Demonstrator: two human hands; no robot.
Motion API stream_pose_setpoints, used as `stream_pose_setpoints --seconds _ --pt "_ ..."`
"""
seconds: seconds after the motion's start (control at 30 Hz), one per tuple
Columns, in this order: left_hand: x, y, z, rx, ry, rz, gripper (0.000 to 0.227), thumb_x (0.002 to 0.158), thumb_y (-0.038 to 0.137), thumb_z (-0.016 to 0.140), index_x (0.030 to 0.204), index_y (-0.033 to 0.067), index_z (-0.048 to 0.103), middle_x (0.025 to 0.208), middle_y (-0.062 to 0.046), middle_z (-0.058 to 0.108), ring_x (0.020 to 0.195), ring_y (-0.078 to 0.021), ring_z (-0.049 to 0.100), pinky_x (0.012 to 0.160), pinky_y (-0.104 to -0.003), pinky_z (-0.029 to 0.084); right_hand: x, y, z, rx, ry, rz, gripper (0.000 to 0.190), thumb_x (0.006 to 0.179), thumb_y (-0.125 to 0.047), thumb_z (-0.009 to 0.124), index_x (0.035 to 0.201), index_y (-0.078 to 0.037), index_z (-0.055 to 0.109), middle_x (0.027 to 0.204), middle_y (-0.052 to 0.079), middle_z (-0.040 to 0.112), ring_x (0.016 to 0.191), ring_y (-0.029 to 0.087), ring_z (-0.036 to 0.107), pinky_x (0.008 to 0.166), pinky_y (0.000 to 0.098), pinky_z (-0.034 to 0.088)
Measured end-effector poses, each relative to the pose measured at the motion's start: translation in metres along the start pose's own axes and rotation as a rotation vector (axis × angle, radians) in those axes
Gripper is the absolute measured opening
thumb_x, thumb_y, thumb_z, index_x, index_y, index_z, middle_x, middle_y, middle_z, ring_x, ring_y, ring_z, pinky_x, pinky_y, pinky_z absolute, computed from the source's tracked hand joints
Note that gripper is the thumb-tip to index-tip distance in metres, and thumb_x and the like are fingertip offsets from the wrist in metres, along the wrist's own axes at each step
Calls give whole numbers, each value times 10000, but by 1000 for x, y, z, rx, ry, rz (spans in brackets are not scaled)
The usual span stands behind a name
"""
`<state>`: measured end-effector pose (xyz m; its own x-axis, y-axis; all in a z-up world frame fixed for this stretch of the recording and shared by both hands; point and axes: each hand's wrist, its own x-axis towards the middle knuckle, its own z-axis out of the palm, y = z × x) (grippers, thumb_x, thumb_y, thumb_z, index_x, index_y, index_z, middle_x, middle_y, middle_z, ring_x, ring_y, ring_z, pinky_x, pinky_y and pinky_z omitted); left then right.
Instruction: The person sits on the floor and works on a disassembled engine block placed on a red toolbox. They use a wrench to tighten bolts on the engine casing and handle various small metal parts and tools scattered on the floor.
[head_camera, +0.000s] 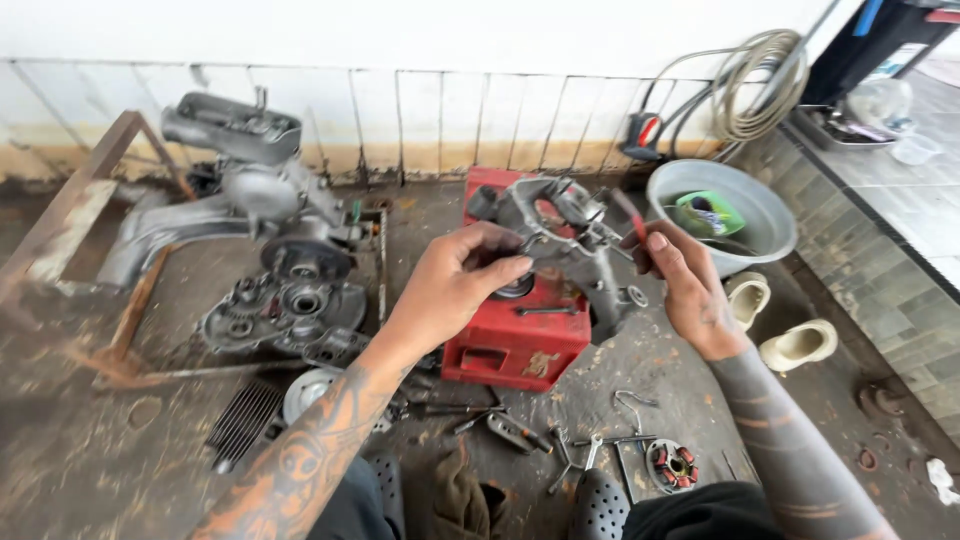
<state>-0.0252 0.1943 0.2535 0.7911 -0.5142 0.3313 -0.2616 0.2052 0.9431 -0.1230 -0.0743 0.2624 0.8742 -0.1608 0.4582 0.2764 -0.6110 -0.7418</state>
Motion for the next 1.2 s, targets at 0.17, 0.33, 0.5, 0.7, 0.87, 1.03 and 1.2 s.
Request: stream_pose_setpoints --seconds 0.17,0.33,0.5,0.7,0.87,1.03,1.2 --pt "9 -4 18 -43 7 -74 272 825 149 825 1032 -14 760 830 -148 754 800 -195 757 719 -329 635 -12 -1 11 -67 102 -62 266 1043 -275 567 973 -80 733 720 115 610 686 249 552 724 385 492" --pt "8 -32 14 6 30 -178 270 790 137 859 992 -25 783 753 -172 765 759 -198 763 683 -334 635 5 -6 35 -165 54 -276 212 993 -294 647 916 -118 737 710 52 622 700 288 614 796 409 490" --pt "24 -52 5 -53 1 -161 219 823 93 836 975 -53 777 722 -167 763 729 -171 752 717 -325 641 38 25 40 -206 -15 -383 266 998 -339 640 941 -91 715 788 67 609 822 298 628 863 422 411" --pt "35 -52 -19 -22 1 -178 242 849 132 818 990 -61 776 759 -199 785 737 -196 758 740 -359 645 53 16 39 -140 72 -349 240 990 -323 655 938 -99 722 723 38 557 722 258 604 812 397 414" --pt "29 -56 -24 -119 -99 -170 197 904 74 726 1026 -78 744 813 -157 755 749 -174 718 740 -325 619 54 41 62 -237 -22 -383 181 945 -265 682 985 -90 703 883 32 627 851 232 579 894 371 367" --pt "29 -64 -25 -205 -77 -144 224 950 122 699 1074 -60 739 840 -200 759 797 -221 741 802 -385 641 55 32 61 -236 70 -387 229 1035 -318 618 1028 -100 687 818 38 568 822 237 618 873 371 379" --pt "26 -58 -21 -260 -101 -158 249 983 148 655 1105 -56 728 893 -181 751 840 -213 735 839 -392 635 54 63 64 -231 59 -388 207 983 -310 682 986 -109 732 840 41 644 839 252 647 890 392 358"
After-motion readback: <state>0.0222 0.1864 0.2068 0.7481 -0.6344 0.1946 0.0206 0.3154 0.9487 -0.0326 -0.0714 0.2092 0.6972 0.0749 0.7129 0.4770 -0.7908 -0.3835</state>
